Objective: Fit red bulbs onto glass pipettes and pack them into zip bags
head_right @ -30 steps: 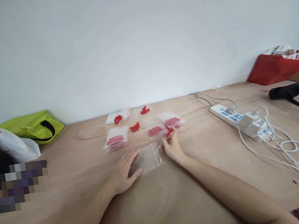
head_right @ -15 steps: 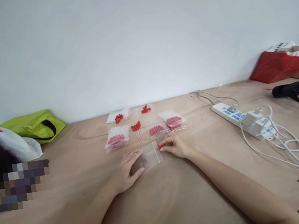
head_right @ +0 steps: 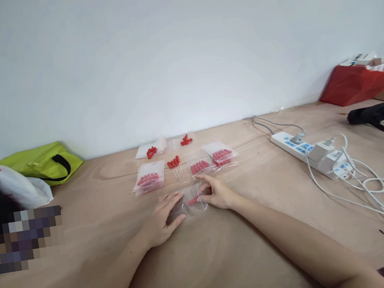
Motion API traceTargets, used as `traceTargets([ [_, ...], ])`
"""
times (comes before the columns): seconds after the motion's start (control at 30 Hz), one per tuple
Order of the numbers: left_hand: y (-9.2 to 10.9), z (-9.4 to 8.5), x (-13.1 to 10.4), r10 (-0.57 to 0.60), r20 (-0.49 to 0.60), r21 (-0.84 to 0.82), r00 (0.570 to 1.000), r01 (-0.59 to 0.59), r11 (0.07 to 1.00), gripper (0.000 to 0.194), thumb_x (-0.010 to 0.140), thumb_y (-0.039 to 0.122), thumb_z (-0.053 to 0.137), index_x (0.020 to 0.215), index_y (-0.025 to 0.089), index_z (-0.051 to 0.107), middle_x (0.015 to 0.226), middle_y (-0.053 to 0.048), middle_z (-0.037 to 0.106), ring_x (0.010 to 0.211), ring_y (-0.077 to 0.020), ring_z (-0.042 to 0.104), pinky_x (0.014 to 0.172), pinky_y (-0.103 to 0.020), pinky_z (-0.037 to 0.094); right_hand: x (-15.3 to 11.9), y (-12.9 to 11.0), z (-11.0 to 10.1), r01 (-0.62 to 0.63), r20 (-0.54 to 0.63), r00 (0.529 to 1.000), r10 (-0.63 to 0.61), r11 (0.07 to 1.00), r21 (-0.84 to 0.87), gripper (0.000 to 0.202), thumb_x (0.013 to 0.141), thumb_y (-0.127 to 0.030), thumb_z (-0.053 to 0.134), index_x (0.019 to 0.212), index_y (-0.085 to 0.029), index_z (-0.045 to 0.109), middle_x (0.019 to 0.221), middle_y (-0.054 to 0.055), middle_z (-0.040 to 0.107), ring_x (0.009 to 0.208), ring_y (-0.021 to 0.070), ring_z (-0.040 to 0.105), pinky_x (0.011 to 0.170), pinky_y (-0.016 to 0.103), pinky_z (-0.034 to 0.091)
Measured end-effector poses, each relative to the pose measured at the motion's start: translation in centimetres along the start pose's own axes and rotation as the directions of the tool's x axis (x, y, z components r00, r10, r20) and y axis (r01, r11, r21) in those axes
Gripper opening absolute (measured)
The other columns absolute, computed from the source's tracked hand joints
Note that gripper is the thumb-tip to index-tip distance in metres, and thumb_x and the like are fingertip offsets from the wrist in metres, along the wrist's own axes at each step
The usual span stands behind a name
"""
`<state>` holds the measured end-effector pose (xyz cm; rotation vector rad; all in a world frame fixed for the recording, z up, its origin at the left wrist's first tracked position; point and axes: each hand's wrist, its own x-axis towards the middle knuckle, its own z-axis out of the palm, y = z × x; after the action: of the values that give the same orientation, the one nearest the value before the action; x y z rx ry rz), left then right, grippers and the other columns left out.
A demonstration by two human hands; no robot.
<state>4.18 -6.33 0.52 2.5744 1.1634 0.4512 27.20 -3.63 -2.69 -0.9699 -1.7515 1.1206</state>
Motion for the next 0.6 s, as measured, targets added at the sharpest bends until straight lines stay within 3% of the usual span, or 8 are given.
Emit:
traceTargets([
  [0.13, -0.4, -0.8, -0.2, -0.037, -0.063, -0.066, 0.997, 0.033, 0.997, 0.042, 0.083, 0.033, 0.046, 0.122, 0.017, 0.044, 0.129, -0.011, 0.044, 0.12, -0.0228, 0.04, 0.1, -0.04, 0.034, 0.1, 0.2, -0.2, 0.013, -0.02, 1.0, -0.013, 1.0, -0.005, 0.06, 0.066, -0.028, 0.067, 0.119, -0.02, 0.039, 0.071, -0.003, 0.057, 0.059, 0.0108, 0.051, 0.057, 0.024, 0.04],
  [0.23, -1.1, -1.6, -0.5, -0.014, -0.022, -0.106, 1.0, 0.011, 0.994, 0.029, 0.081, 0.03, 0.05, 0.107, 0.019, 0.055, 0.119, -0.009, 0.053, 0.111, -0.021, 0.049, 0.094, -0.037, 0.04, 0.1, 0.2, -0.1, 0.0, -0.011, 1.0, 0.0, 1.0, -0.016, 0.06, 0.066, -0.028, 0.067, 0.118, -0.02, 0.04, 0.068, -0.003, 0.056, 0.059, 0.0106, 0.052, 0.057, 0.024, 0.041],
  [0.33, -1.7, -2.0, -0.8, 0.033, 0.028, -0.133, 0.999, -0.029, 0.991, 0.028, 0.079, 0.029, 0.052, 0.106, 0.02, 0.055, 0.117, -0.007, 0.055, 0.11, -0.02, 0.051, 0.093, -0.037, 0.042, -0.1, 0.1, -0.4, -0.017, 0.011, 1.0, 0.018, 0.999, -0.032, 0.062, 0.065, -0.027, 0.067, 0.121, -0.018, 0.039, 0.068, -0.003, 0.058, 0.058, 0.01, 0.052, 0.056, 0.023, 0.04],
  [0.47, -2.1, -1.5, -1.0, 0.074, -0.024, -0.116, 0.997, -0.076, 0.99, 0.027, 0.08, 0.027, 0.051, 0.106, 0.019, 0.055, 0.117, -0.009, 0.055, 0.112, -0.0205, 0.049, 0.093, -0.038, 0.041, 0.5, -0.6, -2.0, -0.014, 0.102, 0.994, 0.027, 0.992, -0.123, 0.047, 0.07, -0.023, 0.06, 0.115, -0.016, 0.049, 0.069, -0.001, 0.062, 0.057, 0.0093, 0.053, 0.055, 0.021, 0.04],
  [0.53, -2.1, -1.2, -1.1, 0.111, -0.089, -0.069, 0.99, -0.118, 0.991, 0.025, 0.081, 0.027, 0.051, 0.103, 0.018, 0.057, 0.117, -0.01, 0.055, 0.111, -0.0215, 0.049, 0.094, -0.04, 0.04, 1.6, -1.3, -2.7, -0.006, 0.065, 0.998, 0.02, 0.978, -0.21, 0.031, 0.072, -0.022, 0.056, 0.102, -0.015, 0.058, 0.067, 0.0, 0.063, 0.057, 0.0096, 0.053, 0.055, 0.021, 0.04],
  [0.6, -2.1, -1.0, -1.2, 0.146, -0.148, -0.011, 0.978, -0.149, 0.989, 0.022, 0.08, 0.027, 0.052, 0.099, 0.019, 0.06, 0.112, -0.01, 0.057, 0.107, -0.0219, 0.051, 0.093, -0.041, 0.04, 3.4, -2.1, -2.5, -0.031, -0.071, 0.997, 0.008, 0.946, -0.322, 0.02, 0.074, -0.022, 0.054, 0.091, -0.014, 0.062, 0.068, 0.001, 0.064, 0.058, 0.0104, 0.054, 0.055, 0.021, 0.041],
])
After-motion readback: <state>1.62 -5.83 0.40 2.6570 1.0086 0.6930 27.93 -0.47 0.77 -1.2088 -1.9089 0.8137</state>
